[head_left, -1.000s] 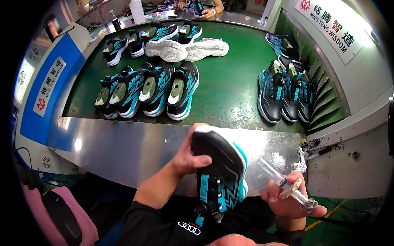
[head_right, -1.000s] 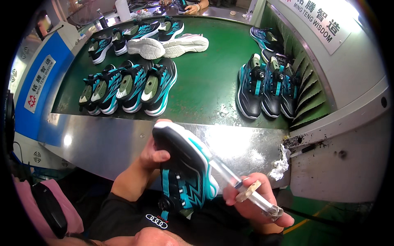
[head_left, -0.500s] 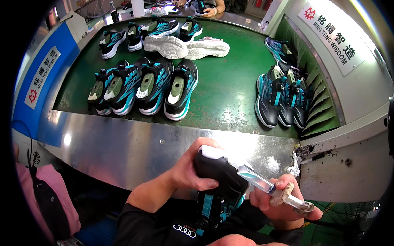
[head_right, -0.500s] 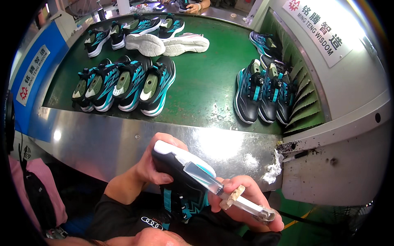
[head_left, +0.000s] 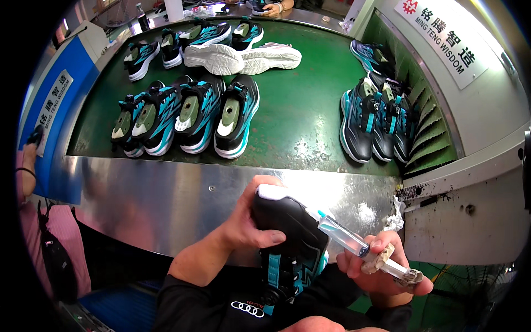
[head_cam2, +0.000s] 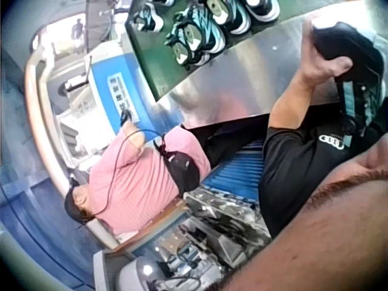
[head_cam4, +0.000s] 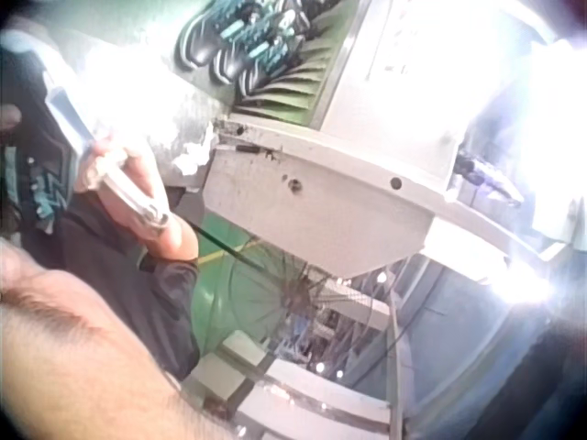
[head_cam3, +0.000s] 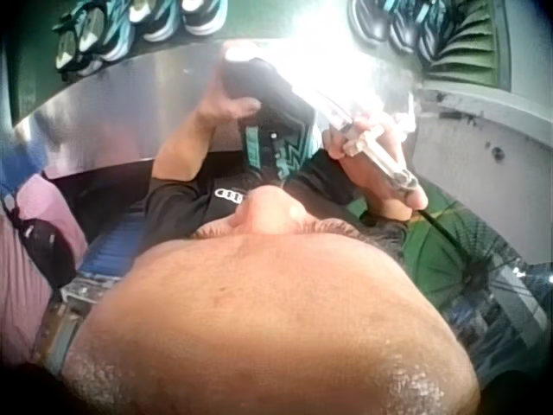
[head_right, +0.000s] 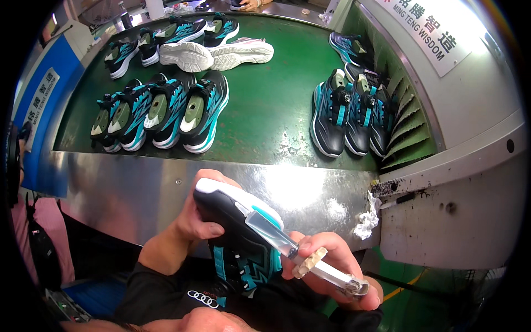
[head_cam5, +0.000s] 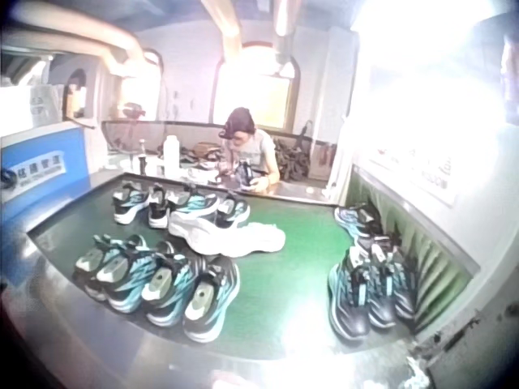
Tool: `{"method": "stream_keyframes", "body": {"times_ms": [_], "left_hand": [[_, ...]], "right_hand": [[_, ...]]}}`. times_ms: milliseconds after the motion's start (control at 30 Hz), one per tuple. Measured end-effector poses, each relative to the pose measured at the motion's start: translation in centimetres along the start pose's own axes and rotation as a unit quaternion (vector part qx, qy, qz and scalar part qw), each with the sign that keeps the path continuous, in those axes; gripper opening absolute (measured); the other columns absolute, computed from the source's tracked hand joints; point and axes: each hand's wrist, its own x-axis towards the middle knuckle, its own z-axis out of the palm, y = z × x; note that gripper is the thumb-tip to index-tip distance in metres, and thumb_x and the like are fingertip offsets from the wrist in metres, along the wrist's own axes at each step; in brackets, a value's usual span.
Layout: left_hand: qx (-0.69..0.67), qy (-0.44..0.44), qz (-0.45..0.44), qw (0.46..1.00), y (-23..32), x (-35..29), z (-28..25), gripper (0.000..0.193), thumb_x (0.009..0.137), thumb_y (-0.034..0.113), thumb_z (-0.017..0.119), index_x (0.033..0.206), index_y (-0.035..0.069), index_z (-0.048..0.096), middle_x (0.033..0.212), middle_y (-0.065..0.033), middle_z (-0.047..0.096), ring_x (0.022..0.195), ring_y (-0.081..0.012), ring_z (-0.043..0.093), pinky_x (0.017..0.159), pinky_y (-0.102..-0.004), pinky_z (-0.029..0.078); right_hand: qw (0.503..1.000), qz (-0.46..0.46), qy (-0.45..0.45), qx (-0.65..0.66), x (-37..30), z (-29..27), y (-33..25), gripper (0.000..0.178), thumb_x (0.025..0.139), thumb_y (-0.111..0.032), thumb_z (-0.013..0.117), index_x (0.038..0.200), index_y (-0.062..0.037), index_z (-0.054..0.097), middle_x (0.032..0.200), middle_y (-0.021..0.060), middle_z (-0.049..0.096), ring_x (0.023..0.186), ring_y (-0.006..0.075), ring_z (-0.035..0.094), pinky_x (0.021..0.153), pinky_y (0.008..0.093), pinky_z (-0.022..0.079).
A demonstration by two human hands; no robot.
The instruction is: The person takes shoes from a conveyor belt, applies liquid along the edges of the soles using a syringe, and places the shoes back onto the conveyor belt.
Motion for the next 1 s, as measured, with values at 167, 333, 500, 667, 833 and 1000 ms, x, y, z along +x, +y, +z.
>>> {"method": "stream_keyframes", "body": {"times_ms": [167,333,500,667,833,1000], "left_hand": [[-0.038,0.054,-0.032,0.997,0.3,0.0,0.2,0.073,0.058,0.021,0.081,0.115,0.006,0.038,0.107,-0.0129,0.055,0.099,-0.0211,0.056,0.086,-0.0342,0.046],[-0.060,0.054,-0.060,0.995,0.0,0.2,-0.7,0.074,0.062,0.016,0.077,0.122,0.008,0.035,0.110,-0.0074,0.052,0.102,-0.0181,0.052,0.090,-0.0334,0.043],[-0.077,0.080,-0.085,0.990,-0.7,0.5,-1.0,0.076,0.062,0.021,0.077,0.125,0.007,0.035,0.112,-0.0096,0.053,0.104,-0.0222,0.054,0.091,-0.0358,0.044],[-0.099,0.066,-0.116,0.986,-0.6,1.1,-1.7,0.073,0.064,0.023,0.073,0.126,0.001,0.042,0.113,-0.0144,0.057,0.103,-0.0264,0.058,0.090,-0.0381,0.047],[-0.106,0.119,-0.076,0.984,-1.3,1.5,-1.3,0.071,0.067,0.025,0.069,0.128,0.001,0.041,0.114,-0.0161,0.057,0.105,-0.0287,0.058,0.092,-0.0399,0.048],[-0.119,0.140,-0.099,0.978,-1.2,1.8,-1.3,0.069,0.070,0.027,0.067,0.127,-0.001,0.042,0.116,-0.0180,0.057,0.104,-0.0299,0.059,0.092,-0.0409,0.048]], "right_hand": [[0.999,-0.029,0.007,-0.013,-0.8,-0.4,0.7,0.100,0.065,-0.076,0.061,0.123,0.0030,0.038,0.098,0.0182,0.049,0.089,0.0218,0.047,0.077,0.0301,0.035],[0.999,-0.041,0.029,-0.013,-2.1,-1.6,1.1,0.101,0.065,-0.076,0.060,0.122,0.0039,0.038,0.098,0.0177,0.049,0.088,0.0212,0.048,0.077,0.0303,0.036],[0.997,-0.049,0.055,0.016,-3.8,-2.9,1.9,0.104,0.063,-0.073,0.065,0.124,0.0055,0.037,0.099,0.0167,0.050,0.092,0.0221,0.050,0.081,0.0301,0.038],[0.996,-0.007,0.089,-0.004,-4.7,-3.3,2.1,0.089,0.065,-0.070,0.067,0.121,-0.0051,0.043,0.098,0.0147,0.054,0.089,0.0215,0.049,0.064,0.0305,0.034],[0.996,-0.008,0.075,0.045,-6.4,-4.2,2.9,0.106,0.061,-0.067,0.072,0.128,0.0067,0.036,0.107,0.0151,0.045,0.099,0.0214,0.051,0.085,0.0290,0.040],[0.997,0.035,0.071,0.020,-7.7,-4.4,3.1,0.106,0.062,-0.067,0.072,0.129,0.0061,0.034,0.107,0.0124,0.044,0.096,0.0183,0.046,0.081,0.0270,0.036]]}}
